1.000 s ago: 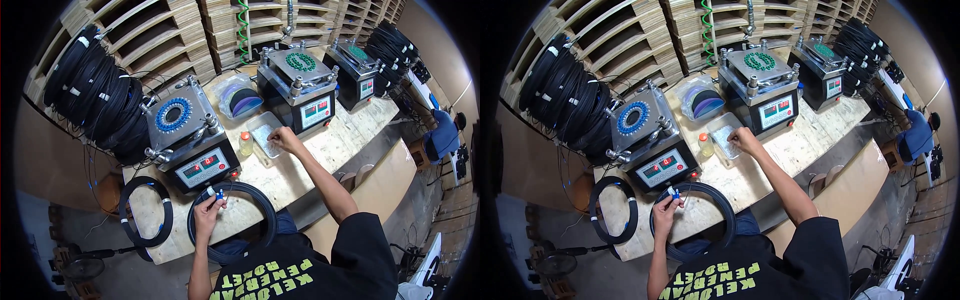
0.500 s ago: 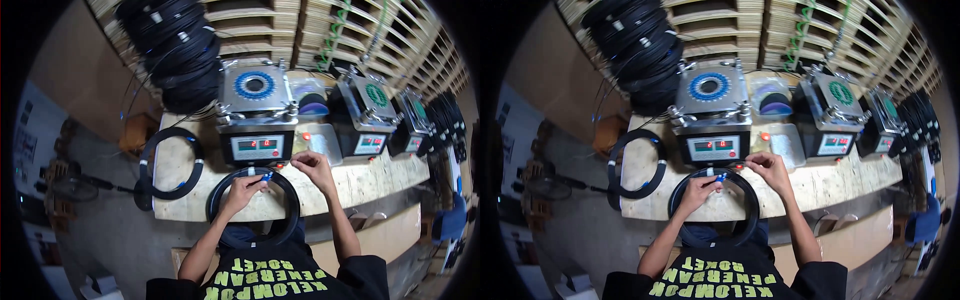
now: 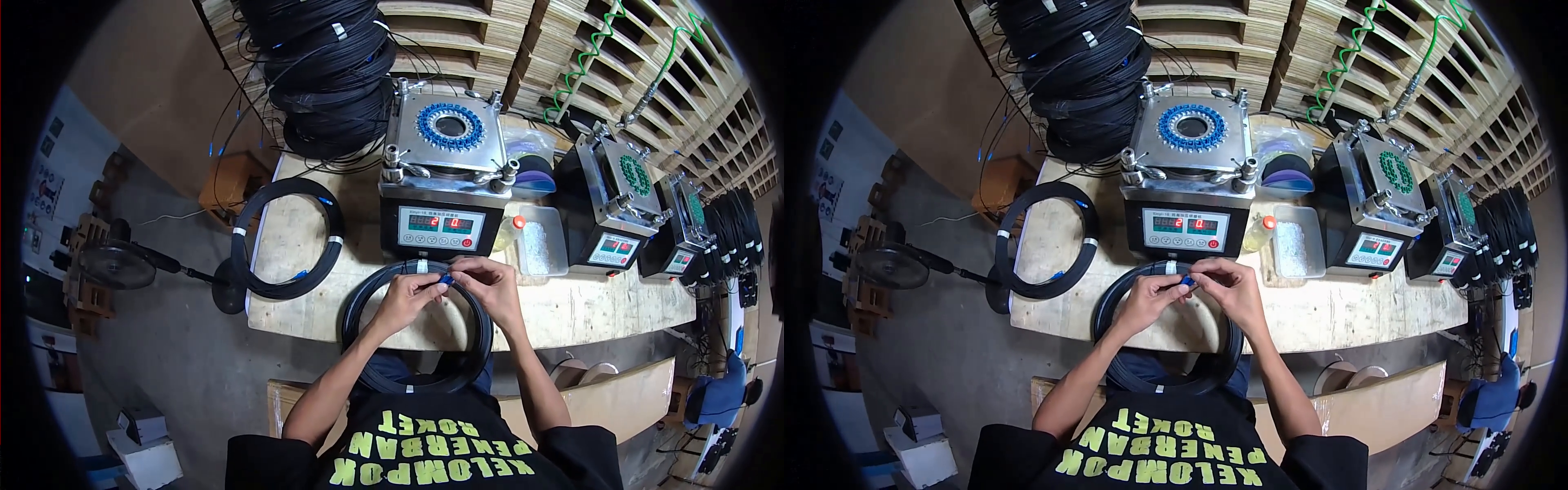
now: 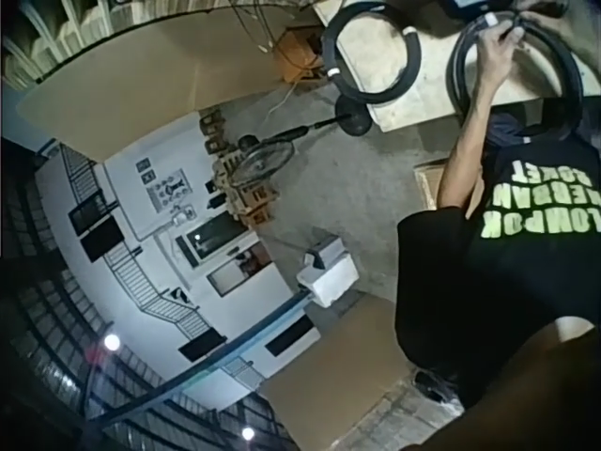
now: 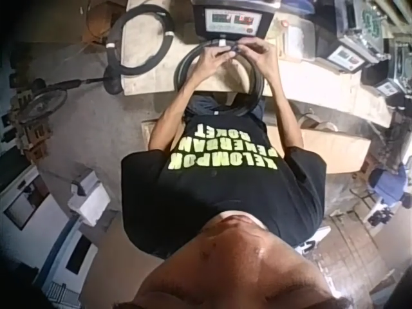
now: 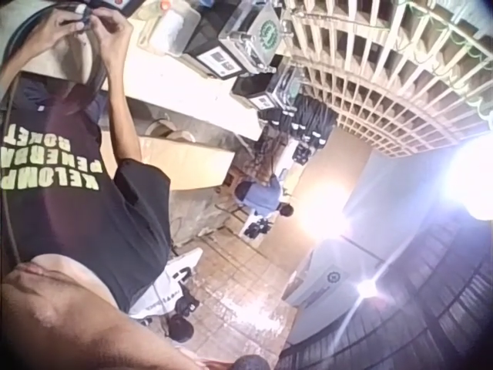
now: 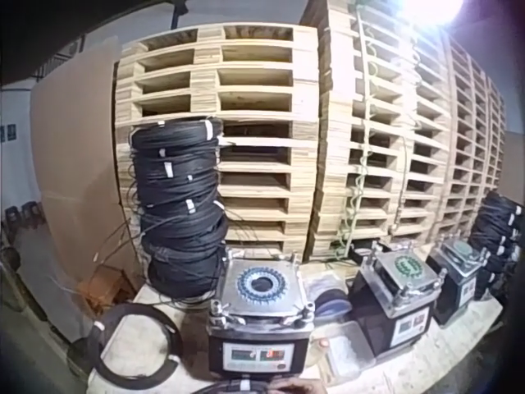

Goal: Finishing and processing industrial coils of black wire using crimping or sealing machinery.

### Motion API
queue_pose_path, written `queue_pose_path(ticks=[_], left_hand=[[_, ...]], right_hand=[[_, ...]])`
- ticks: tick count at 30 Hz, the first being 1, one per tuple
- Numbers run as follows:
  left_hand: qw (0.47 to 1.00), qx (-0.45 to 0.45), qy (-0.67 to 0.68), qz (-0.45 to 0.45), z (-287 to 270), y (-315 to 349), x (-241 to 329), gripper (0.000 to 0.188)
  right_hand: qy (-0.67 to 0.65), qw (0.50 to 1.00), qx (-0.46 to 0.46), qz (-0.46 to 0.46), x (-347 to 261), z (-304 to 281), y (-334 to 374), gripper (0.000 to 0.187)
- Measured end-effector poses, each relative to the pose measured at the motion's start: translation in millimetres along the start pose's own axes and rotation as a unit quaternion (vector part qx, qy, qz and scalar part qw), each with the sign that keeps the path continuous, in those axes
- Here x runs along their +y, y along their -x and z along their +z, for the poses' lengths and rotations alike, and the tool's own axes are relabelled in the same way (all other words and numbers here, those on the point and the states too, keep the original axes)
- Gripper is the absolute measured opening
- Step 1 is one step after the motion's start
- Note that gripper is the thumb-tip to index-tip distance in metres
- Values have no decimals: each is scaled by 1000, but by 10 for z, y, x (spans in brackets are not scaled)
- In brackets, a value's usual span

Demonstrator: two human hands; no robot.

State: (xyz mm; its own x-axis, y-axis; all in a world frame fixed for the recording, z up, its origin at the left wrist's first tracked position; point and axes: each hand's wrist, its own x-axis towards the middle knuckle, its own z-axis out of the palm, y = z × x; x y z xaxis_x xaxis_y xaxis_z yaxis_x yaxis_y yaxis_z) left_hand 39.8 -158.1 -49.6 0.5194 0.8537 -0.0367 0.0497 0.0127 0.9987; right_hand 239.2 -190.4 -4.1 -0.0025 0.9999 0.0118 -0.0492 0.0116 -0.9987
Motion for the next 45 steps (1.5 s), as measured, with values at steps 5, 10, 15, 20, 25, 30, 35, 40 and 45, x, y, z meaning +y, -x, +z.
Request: queue_pose_path(ticks=[5,10,15,20,25,30,35,40,45], left_hand=[[1000,-3,-10,5,-7,-5,66,37],[1000,-3,27,1,0,-5,8,38],[999,-9,37,-4,1,-21,-29,38],[998,-12,57,-14,-11,-30,-41,37],[998,-19,58,-14,-20,-13,-78,35],[998,-18,58,-18,-22,-4,-95,33],[998,-32,44,-9,-60,11,-132,30],[1000,0,31,2,-82,33,117,29],[952,-41,-250,170,-393,54,242,29]], right_hand=[[4,1000,-5,-10,16,-7,2,15],[3,1000,-14,-17,41,-27,-13,16],[8,999,-27,-19,64,-68,-23,18],[9,999,-29,-10,64,-57,-34,19],[16,999,-39,-18,162,-67,-35,21],[17,999,-42,-3,169,-63,-32,21],[22,999,-42,-4,115,-24,-30,19],[134,989,66,8,304,-95,39,18],[168,980,21,107,604,-223,147,20]])
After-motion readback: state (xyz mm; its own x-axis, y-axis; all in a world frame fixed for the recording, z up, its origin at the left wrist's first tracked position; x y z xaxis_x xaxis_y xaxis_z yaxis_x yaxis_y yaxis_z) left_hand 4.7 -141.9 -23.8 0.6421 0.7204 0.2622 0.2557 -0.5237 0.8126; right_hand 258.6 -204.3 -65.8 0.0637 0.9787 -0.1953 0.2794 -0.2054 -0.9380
